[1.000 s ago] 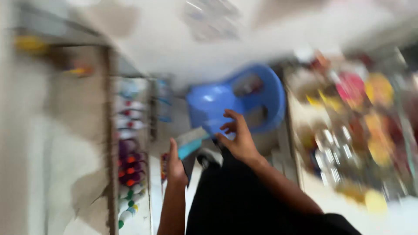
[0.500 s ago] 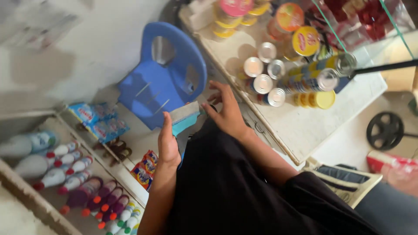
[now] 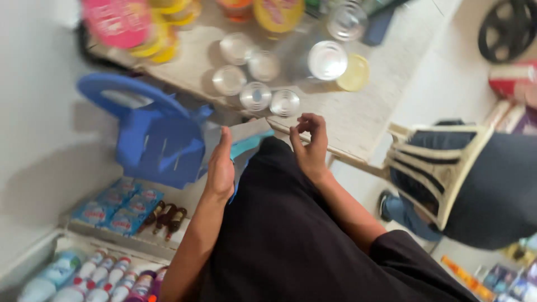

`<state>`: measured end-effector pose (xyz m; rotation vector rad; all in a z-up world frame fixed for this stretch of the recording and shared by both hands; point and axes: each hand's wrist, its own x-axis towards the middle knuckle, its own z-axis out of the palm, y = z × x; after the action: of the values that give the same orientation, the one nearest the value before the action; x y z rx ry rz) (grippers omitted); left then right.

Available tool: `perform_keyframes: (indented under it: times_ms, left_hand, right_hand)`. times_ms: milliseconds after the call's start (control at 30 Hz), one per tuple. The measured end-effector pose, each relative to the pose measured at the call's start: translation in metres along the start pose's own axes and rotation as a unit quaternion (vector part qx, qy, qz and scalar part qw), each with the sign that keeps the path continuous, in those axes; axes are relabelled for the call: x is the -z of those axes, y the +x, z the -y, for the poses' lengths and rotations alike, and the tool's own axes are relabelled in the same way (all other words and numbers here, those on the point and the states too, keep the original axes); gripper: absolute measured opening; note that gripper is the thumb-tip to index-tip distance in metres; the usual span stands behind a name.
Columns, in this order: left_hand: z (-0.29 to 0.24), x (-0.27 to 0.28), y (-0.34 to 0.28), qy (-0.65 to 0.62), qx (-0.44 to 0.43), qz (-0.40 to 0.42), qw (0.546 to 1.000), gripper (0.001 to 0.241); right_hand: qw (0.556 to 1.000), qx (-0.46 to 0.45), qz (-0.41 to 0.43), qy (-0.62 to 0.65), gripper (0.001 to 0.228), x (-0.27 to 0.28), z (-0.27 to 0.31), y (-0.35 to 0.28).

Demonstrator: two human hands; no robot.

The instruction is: Wiping a plastic container with a sponge and placing it on a retail shelf with canned goods.

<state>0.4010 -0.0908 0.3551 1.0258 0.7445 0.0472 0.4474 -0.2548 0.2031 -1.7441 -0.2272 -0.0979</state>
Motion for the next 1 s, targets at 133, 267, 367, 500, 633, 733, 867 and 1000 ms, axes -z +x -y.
perform_keyframes:
  times_ms: [133, 267, 367, 500, 633, 733, 867, 1000]
  left_hand:
    - [0.013, -0.022, 0.021, 0.069, 0.013, 0.101, 0.992, 0.057]
    - [0.013, -0.048, 0.029, 0.134, 0.027, 0.170, 0.976, 0.066]
    - [0.010, -0.067, 0.032, 0.146, 0.064, 0.150, 0.976, 0.060]
    - [0.003, -0.078, 0.029, 0.191, 0.082, 0.189, 0.960, 0.066]
    - [-0.016, -0.092, 0.024, 0.287, 0.094, 0.224, 0.927, 0.071]
    - [0.011, -0.054, 0.037, 0.280, 0.068, 0.133, 0.948, 0.072]
    - [0.018, -0.046, 0.035, 0.062, 0.080, -0.009, 0.995, 0.064]
    - [0.014, -0.026, 0.016, 0.025, -0.019, -0.047, 0.998, 0.056]
  right_hand:
    - [0.985, 0.018, -0.142, -0.101, 0.045, 0.024, -0.015, 0.027]
    - [0.961, 0.019, -0.197, -0.193, 0.078, 0.045, -0.052, 0.055]
    - [0.960, 0.046, -0.173, -0.216, 0.092, 0.054, -0.060, 0.080]
    - [0.947, 0.051, -0.168, -0.269, 0.098, 0.055, -0.095, 0.093]
    - [0.947, 0.074, -0.203, -0.237, 0.070, 0.062, -0.088, 0.093]
    - [0.953, 0.081, -0.196, -0.217, 0.071, 0.068, -0.069, 0.077]
    - [0.963, 0.095, -0.148, -0.204, 0.079, 0.074, -0.045, 0.040]
    - [0.974, 0.152, -0.098, -0.134, 0.079, 0.054, 0.019, 0.021]
